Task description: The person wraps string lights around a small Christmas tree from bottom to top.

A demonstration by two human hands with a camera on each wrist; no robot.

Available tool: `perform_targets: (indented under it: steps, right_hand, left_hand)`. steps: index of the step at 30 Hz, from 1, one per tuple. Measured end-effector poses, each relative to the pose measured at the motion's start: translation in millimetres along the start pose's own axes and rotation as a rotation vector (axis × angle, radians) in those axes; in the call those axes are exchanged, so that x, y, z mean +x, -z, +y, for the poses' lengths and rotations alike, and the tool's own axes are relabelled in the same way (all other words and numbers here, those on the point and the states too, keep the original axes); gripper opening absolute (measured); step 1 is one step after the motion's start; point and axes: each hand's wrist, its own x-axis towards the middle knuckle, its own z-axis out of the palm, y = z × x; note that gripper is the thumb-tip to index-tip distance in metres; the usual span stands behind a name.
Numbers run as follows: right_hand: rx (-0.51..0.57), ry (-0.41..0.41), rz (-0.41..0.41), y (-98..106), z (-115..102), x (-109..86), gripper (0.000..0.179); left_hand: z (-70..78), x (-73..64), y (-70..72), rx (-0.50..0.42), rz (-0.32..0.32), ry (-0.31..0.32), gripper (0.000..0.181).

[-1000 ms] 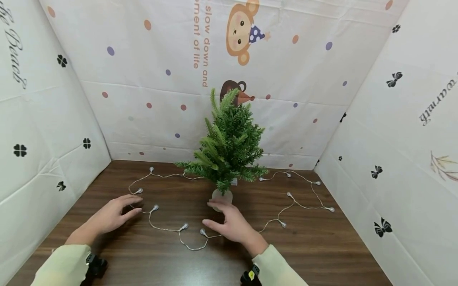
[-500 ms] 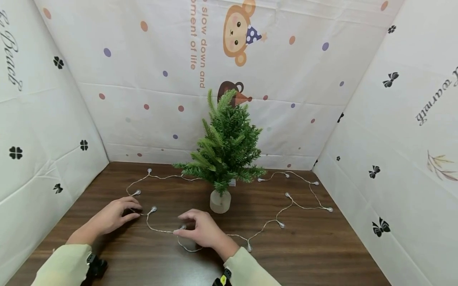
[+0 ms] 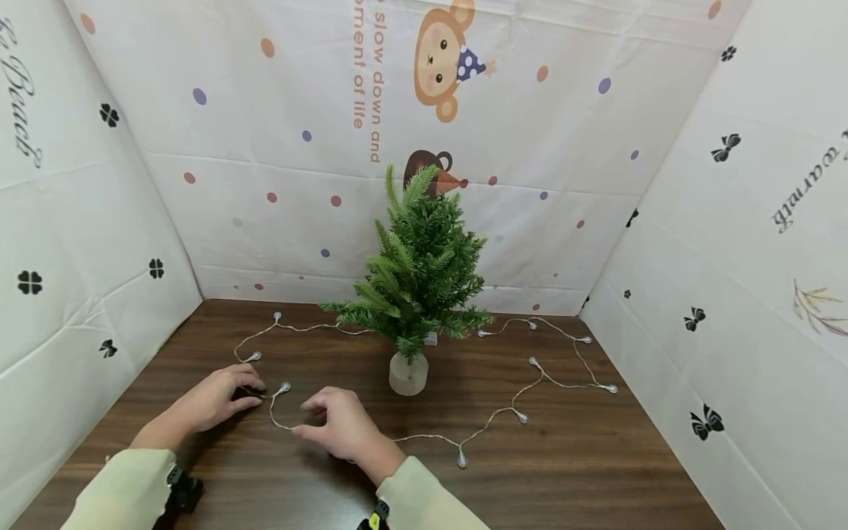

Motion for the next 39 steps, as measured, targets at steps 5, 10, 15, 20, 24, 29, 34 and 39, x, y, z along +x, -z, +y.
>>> perform_targets:
  steps: [5,10,15,20,24,29,34,39]
  right_hand:
    - [-0.080,-0.009,0.001,-13.9,-4.7,5.5,0.025]
    - [-0.230,-0.058,-0.005,-21.9,-10.9,8.2,0.023]
    - [-0.372,-0.103,-0.025,-25.9,-16.4,11.1,0.021]
    - [-0.481,-0.094,0.027,-29.6,-16.3,11.1,0.013]
    - [-0.556,-0.072,0.063,-29.9,-14.7,11.2,0.012]
    - [-0.627,-0.082,0.039,-28.7,-14.5,12.1,0.015]
    - [-0.687,-0.077,-0.015,-26.2,-14.3,12.5,0.020]
    - [-0.634,-0.067,-0.083,-19.3,-11.5,13.3,0.017]
  left_hand:
    - [-0.3,-0.2,2.9,0.003,-0.009,-0.009,0.013]
    - [-2.0,0.9,5.1,0.012,-0.017,-0.041,0.012]
    - [-3.4,2.4,4.9,0.017,-0.015,-0.071,0.012]
    - [-2.7,5.4,4.8,0.004,-0.014,-0.104,0.016]
    - [-0.6,8.1,4.8,0.008,-0.017,-0.103,0.021]
    - [0.5,11.2,3.6,0.037,-0.029,-0.105,0.027]
    - [0.9,12.3,0.0,0.080,-0.015,-0.119,0.030]
    - [4.3,12.0,-0.7,0.041,-0.003,-0.078,0.028]
